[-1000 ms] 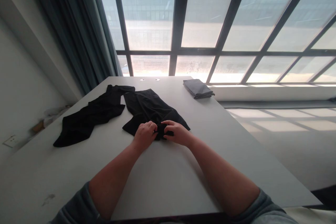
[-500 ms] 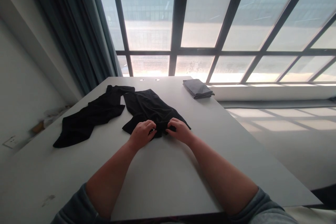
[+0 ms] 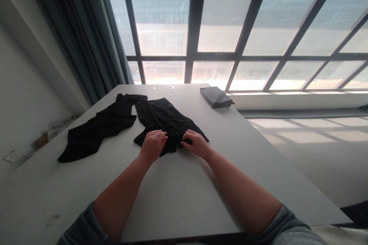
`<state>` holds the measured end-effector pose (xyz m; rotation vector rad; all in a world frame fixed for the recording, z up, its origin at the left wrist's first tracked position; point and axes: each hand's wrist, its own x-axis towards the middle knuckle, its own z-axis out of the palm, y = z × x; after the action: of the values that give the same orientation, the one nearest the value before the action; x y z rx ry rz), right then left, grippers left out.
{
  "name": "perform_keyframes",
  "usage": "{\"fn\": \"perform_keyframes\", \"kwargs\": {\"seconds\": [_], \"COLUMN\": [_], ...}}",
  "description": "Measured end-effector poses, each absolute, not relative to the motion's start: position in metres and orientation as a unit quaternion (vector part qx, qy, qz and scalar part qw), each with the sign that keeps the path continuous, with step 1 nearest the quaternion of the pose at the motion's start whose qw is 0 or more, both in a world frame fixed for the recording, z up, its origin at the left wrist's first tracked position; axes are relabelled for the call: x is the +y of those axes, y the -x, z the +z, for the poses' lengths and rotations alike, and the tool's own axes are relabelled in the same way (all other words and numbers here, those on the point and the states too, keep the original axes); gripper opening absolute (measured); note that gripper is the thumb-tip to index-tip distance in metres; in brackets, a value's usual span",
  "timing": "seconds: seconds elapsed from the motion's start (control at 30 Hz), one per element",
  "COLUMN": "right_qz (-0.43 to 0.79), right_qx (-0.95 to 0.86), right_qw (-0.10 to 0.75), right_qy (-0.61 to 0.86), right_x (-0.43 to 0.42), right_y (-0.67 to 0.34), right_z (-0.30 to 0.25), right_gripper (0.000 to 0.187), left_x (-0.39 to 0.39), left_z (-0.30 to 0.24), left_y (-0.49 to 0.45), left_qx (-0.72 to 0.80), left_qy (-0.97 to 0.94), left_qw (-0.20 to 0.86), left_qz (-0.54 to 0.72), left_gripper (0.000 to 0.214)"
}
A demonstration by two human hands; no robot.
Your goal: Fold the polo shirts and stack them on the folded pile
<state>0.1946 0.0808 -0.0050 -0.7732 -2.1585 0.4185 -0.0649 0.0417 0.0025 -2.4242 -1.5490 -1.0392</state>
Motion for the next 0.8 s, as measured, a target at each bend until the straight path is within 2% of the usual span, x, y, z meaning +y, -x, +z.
{"fn": "perform_keyframes", "kwargs": {"seconds": [0.2,0.27,0.4,0.63,0.8], "right_qz": [0.168,0.168,0.167,0.164,0.154], "right_qx": [-0.845,-0.843,-0.849,-0.922,-0.920], "right_qw": [0.403,0.404,0.392,0.228,0.207], "right_qy": [0.310,0.314,0.313,0.268,0.296], "right_x": [0.081,0.080,0.079,0.072,0.070], "right_y": [-0.194,-0.194,-0.195,-0.200,-0.200], "right_z": [-0.004,-0.003,0.000,0.019,0.022], "right_gripper": [0.012,0.010,0.010,0.025,0.025], "left_x": [0.043,0.044,0.043,0.035,0.031], "left_z": [0.001,0.000,0.000,0.013,0.016], "left_y": [0.067,0.068,0.070,0.067,0.069], "left_qx": [-0.452,-0.453,-0.462,-0.525,-0.522], "left_qy": [0.825,0.811,0.825,0.833,0.840], "left_qw": [-0.119,-0.132,-0.074,0.049,0.033], "left_qz": [-0.318,-0.345,-0.317,-0.167,-0.141], "left_gripper": [0.042,0.038,0.012,0.031,0.027]}}
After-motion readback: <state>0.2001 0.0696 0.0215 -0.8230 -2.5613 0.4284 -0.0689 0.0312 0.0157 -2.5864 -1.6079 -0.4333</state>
